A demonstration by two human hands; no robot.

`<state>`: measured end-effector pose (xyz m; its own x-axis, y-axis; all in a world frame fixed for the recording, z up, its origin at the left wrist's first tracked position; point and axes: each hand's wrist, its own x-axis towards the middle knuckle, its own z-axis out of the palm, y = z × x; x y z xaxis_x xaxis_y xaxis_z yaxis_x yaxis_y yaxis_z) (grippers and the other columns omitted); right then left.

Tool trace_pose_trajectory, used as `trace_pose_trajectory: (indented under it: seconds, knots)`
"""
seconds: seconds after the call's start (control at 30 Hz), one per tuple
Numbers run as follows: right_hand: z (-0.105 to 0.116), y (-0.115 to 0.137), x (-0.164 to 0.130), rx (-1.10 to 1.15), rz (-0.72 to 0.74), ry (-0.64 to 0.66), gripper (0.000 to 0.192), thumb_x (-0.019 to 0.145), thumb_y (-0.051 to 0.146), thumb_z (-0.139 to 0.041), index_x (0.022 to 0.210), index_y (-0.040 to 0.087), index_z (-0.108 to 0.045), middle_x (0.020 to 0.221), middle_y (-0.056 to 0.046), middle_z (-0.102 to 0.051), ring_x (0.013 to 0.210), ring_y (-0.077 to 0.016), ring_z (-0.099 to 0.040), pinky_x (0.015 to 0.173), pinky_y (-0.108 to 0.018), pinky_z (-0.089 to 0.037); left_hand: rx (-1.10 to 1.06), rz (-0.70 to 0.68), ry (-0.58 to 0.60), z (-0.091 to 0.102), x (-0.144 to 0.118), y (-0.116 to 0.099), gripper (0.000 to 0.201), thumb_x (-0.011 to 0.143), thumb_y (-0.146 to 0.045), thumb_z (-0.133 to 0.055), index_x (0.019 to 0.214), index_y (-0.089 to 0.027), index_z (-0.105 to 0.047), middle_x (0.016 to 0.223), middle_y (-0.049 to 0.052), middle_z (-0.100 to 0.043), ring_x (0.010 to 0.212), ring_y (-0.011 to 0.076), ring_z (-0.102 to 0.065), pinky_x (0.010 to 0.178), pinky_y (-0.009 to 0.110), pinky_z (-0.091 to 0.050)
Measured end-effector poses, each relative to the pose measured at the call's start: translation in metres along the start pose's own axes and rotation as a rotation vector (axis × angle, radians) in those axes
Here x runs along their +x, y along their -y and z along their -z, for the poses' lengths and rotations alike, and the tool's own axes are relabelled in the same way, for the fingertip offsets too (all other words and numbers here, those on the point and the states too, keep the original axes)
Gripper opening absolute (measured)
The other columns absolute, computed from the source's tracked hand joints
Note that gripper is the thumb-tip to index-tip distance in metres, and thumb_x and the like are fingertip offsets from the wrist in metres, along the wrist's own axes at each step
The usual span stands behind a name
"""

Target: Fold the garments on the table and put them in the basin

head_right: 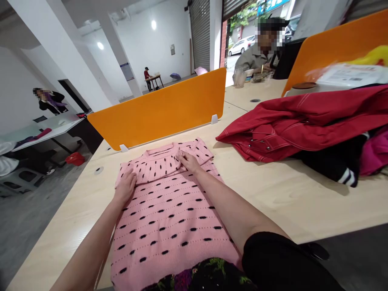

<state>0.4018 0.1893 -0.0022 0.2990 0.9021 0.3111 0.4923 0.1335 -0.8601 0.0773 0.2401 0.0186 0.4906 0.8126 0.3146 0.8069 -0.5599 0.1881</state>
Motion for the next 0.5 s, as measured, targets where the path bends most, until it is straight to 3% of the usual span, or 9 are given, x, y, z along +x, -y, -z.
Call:
trace_pose_trajectory:
  seconds: [0.1,0.2,0.33,0.4,0.5]
  knots:
    - [-0.002,0.0,0.003,0.019,-0.019,-0.078,0.032,0.075,0.052,-0.054,0.07,0.021,-0.054,0.066,0.0,-0.057,0.068,-0.018,-0.055,0.065,-0.027,-0.043,0.135,0.148,-0.03,-0.004,-0.003,0.016,0.046,0.093,-0.042,-0.037,0.13,-0.019,-0.052,0.15,0.014,-0.038,0.14,0.0349,-0.028,0.111,0.057,-0.025]
    - [0.002,-0.003,0.006,-0.003,-0.073,-0.284,0.025,0.074,0.043,-0.047,0.06,0.023,-0.04,0.058,0.002,-0.045,0.061,-0.0156,-0.047,0.059,-0.026,-0.039,0.173,0.246,-0.032,-0.006,-0.005,0.02,0.057,0.093,-0.047,-0.033,0.141,-0.016,-0.042,0.153,0.015,-0.032,0.14,0.0356,-0.026,0.11,0.059,-0.025]
    - [0.021,-0.004,0.009,-0.128,-0.173,-0.448,0.015,0.073,0.036,-0.042,0.067,0.022,-0.046,0.067,-0.001,-0.055,0.069,-0.0181,-0.051,0.064,-0.027,-0.042,0.239,0.182,-0.07,-0.007,-0.009,0.016,0.057,0.094,-0.047,-0.032,0.141,-0.016,-0.042,0.152,0.015,-0.035,0.141,0.0338,-0.026,0.112,0.06,-0.018]
    - [0.03,-0.001,0.009,-0.293,-0.283,-0.347,0.015,0.074,0.035,-0.045,0.074,0.022,-0.054,0.076,-0.004,-0.063,0.075,-0.022,-0.056,0.07,-0.032,-0.044,0.274,0.13,-0.129,-0.007,-0.011,0.014,0.052,0.094,-0.045,-0.033,0.135,-0.018,-0.049,0.148,0.015,-0.041,0.14,0.0327,-0.029,0.113,0.059,-0.014]
    - [0.038,0.012,0.007,-0.594,-0.424,0.007,0.026,0.074,0.036,-0.054,0.094,0.023,-0.064,0.089,-0.01,-0.068,0.087,-0.0294,-0.061,0.081,-0.042,-0.043,0.282,0.07,-0.161,-0.007,-0.013,0.015,0.041,0.095,-0.04,-0.032,0.114,-0.021,-0.062,0.13,0.013,-0.059,0.134,0.0308,-0.039,0.114,0.057,-0.013]
